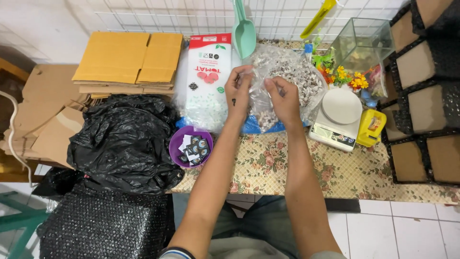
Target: The person uses a plastic scoop to transfer small objects from a container to a small plastic bag on a scale, then places the bag into a larger black plastic bag.
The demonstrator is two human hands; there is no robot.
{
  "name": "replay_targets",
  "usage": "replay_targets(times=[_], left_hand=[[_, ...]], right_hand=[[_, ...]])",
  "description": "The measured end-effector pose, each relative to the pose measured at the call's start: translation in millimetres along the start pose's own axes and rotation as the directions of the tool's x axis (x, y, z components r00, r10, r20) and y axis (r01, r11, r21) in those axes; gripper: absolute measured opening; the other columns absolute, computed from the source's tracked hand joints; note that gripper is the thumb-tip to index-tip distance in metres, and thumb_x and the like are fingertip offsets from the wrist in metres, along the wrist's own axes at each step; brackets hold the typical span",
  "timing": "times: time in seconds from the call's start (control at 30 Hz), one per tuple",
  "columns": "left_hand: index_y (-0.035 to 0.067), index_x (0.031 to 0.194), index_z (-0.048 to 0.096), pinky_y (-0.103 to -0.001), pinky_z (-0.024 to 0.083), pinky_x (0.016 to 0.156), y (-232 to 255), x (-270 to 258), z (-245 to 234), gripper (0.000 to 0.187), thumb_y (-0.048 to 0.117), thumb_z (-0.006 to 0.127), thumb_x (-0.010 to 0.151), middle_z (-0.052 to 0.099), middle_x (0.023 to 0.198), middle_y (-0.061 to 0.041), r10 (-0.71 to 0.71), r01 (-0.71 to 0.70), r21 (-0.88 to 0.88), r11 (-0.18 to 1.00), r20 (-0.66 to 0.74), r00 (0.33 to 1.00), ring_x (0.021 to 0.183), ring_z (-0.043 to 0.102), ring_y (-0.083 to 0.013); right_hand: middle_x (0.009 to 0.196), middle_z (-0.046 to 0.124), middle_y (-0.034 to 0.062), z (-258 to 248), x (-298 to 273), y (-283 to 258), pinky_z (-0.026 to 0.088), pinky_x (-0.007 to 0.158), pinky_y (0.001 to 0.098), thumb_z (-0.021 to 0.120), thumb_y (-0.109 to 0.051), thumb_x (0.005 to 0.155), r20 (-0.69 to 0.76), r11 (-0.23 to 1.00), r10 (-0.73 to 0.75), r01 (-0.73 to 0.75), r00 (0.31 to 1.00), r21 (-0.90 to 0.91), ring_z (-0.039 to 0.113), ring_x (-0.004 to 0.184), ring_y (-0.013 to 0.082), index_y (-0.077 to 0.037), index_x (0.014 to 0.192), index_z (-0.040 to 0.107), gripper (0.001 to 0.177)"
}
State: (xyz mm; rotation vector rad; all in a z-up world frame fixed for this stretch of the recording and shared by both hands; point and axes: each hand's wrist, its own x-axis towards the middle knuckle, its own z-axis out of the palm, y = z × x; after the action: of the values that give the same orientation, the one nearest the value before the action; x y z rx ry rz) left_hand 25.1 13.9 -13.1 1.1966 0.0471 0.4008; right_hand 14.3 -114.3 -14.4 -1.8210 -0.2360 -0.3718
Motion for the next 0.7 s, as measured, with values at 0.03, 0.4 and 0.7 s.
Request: replay_targets(times=[0.03,0.4,0.7], left_hand=[[0.014,0.111,0.069,-0.025,0.051,0.084,2,-2,1,0.017,0.011,0.063,0.096,0.059,0.091,0.004,-0.002,0.002,-0.001,1.000,0.004,1.000,0.082,0.054,-0.0044],[0.016,0.116,0.068,-0.022,0.052,0.073,14,-7,8,0.019,0.026,0.056,0.105,0.054,0.080,0.006,0.070,-0.085,0.089,0.992,0.163,0.984,0.073,0.053,-0.0021],[0.016,0.103,0.062,-0.028,0.051,0.077,13,-13,4,0.010,0.013,0.053,0.100,0.055,0.095,0.002,0.072,-0.098,0.163,0.982,0.158,0.985,0.076,0.050,-0.0045]], right_hand=[[0.061,0.060,-0.0050,-2,-1,-5,0.040,0.056,0.0225,0.067,-0.024,0.107,-0.004,1.000,0.001,-0.001,1.000,-0.001,0.045,0.060,0.0029,-0.015,0.083,0.072,0.026],[0.068,0.062,-0.0023,-5,-10,-41,0.046,0.066,0.0218,0.065,-0.025,0.108,0.007,0.990,0.035,-0.036,0.999,0.133,0.052,0.069,0.0049,-0.010,0.088,0.076,0.028],[0.064,0.058,-0.0041,-23,-9,-37,0.044,0.067,0.0214,0.069,-0.025,0.105,0.041,0.982,0.083,-0.089,0.996,0.165,0.050,0.068,0.0046,-0.012,0.083,0.075,0.026]])
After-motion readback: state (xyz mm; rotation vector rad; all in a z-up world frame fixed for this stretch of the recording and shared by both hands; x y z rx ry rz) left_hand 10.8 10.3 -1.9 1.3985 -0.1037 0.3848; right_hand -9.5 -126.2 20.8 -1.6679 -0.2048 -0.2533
